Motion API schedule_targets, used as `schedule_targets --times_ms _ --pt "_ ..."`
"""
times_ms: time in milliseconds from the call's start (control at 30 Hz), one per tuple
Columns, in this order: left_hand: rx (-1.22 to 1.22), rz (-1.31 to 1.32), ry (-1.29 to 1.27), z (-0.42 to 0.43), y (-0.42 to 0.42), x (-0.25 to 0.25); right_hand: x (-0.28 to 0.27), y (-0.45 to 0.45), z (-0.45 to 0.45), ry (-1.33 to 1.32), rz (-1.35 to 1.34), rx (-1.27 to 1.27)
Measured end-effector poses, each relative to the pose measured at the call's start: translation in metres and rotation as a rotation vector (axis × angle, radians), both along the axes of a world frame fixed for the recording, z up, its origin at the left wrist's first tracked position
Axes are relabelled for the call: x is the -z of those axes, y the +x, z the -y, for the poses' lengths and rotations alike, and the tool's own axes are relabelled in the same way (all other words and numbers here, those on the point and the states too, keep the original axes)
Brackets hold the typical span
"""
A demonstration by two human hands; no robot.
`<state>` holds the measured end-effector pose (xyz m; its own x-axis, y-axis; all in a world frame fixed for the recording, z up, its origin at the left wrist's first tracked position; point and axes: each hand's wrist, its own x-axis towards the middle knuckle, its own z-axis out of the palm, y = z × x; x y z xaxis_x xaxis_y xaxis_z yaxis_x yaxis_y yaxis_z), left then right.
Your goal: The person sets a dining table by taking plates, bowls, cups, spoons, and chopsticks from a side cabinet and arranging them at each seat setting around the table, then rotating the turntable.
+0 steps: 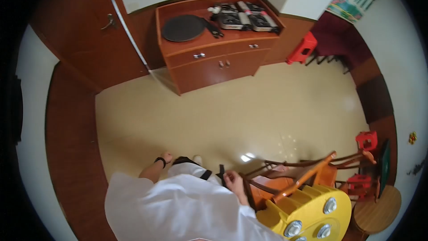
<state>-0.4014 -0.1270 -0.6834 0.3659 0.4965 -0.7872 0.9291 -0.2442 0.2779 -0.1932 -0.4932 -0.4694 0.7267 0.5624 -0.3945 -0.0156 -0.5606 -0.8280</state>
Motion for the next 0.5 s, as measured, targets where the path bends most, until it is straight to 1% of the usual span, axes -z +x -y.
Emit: schedule_targets --times_ms 33,67,133,167,233,267,300,333,367,400,467,500 --pt "-0.282 0.088 -0.003 -0.01 0.012 -0.043 -0.006 0.019 -0.029 0.055 -0.009 -0.043" --pt "-0.299 0.073 0.013 -0.025 0.014 -0.039 -0.012 0.041 -0.057 0.11 -0.015 -0.084" --pt "-0.914 0.277 -0.12 -0.054 0.02 -0.022 -0.005 0.093 -0.116 0.051 0.117 -0.121" --pt "-0.931 0.272 -0.111 -0.065 0.023 -0.018 0.007 0.126 -0.146 0.048 0.196 -0.133" --pt "-1.097 0.386 -0.154 -0.073 0.024 -0.013 0.028 0.199 -0.212 0.009 0.371 -0.164" --pt "-1.132 0.384 -0.191 -0.073 0.023 -0.011 0.031 0.24 -0.252 0.022 0.402 -0.159" --pt "-1.168 0.39 -0.223 -0.072 0.025 -0.009 0.039 0.284 -0.294 0.069 0.509 -0.196" --pt "-1.182 0.325 -0.228 -0.071 0.029 -0.013 0.057 0.333 -0.339 0.108 0.582 -0.223" --pt "-1.195 0.255 -0.235 -0.064 0.032 -0.018 0.068 0.378 -0.387 0.08 0.637 -0.246" --pt "-1.284 0.243 -0.229 -0.056 0.033 -0.019 0.068 0.417 -0.436 0.123 0.724 -0.258" --pt "-1.309 0.181 -0.24 -0.045 0.047 -0.044 0.064 0.478 -0.521 -0.074 0.763 -0.337" --pt "-1.351 0.196 -0.238 -0.049 0.066 -0.055 0.059 0.504 -0.554 -0.054 0.757 -0.355"
